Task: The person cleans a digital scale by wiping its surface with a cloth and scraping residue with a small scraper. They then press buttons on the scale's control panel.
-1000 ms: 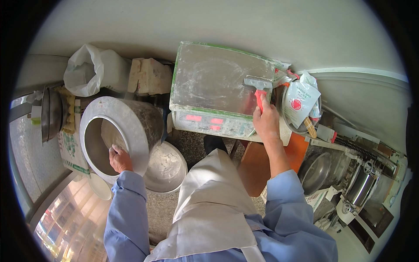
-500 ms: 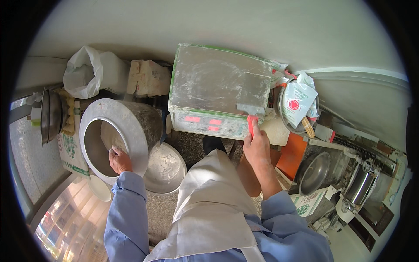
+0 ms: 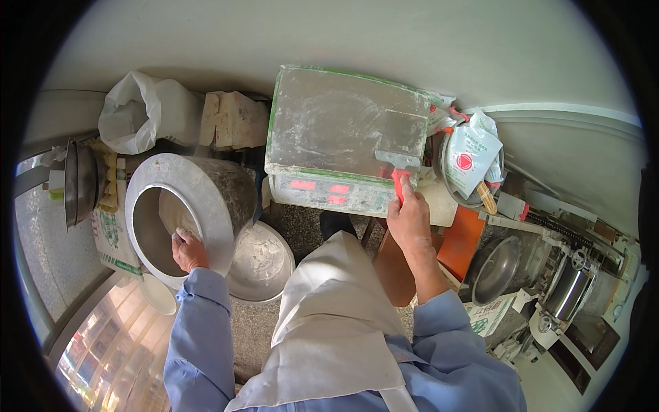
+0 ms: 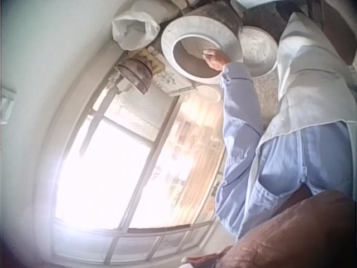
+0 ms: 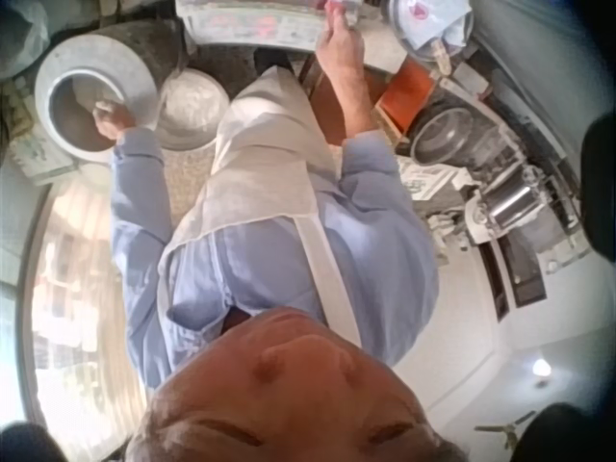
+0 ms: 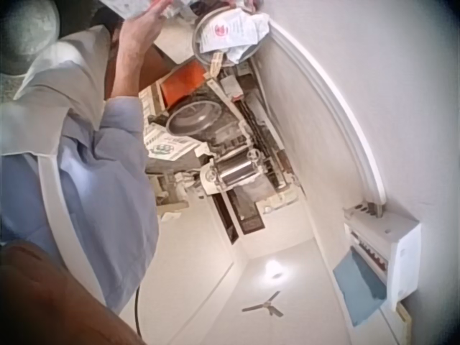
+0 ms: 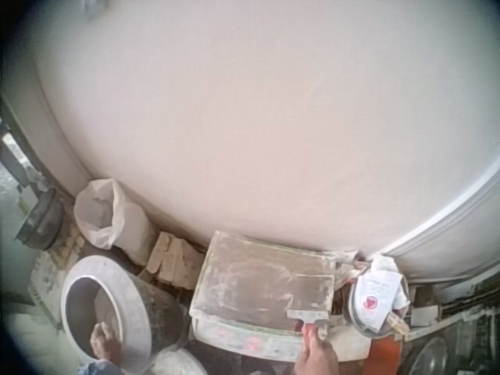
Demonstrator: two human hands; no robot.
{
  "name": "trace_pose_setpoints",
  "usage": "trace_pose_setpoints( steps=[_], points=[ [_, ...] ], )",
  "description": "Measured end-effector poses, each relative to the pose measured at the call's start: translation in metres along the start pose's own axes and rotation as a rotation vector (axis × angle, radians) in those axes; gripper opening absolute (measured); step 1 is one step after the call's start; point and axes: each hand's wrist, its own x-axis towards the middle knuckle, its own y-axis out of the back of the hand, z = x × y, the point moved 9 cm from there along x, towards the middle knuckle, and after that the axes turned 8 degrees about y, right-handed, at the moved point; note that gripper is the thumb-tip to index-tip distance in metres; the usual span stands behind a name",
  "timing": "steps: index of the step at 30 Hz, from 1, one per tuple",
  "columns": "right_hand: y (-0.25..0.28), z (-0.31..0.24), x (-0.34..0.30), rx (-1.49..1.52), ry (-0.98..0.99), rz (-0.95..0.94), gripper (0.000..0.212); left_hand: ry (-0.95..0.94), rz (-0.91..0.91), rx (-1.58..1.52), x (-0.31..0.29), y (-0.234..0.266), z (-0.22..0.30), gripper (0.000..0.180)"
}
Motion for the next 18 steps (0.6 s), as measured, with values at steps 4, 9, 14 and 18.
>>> trace_pose_setpoints(
  steps=[4,9,14,18],
  points=[
    [0.002,0.004,0.003,0.017,-0.029,-0.038,0.046,-0.037,0.023,0.021,-0.002,0.003,0.005,0.038],
    [0.006,0.003,0.015,0.008,0.052,-0.015,0.051,-0.017,0.013,0.012,-0.003,0.003,0.004,0.038],
    [0.008,0.003,0.016,0.012,0.059,-0.019,0.052,-0.013,0.02,0.034,-0.002,0.002,0.003,0.04],
    [0.014,0.002,0.021,0.034,0.06,-0.024,0.052,-0.005,0.012,0.03,-0.004,0.003,0.003,0.04]
  ],
)
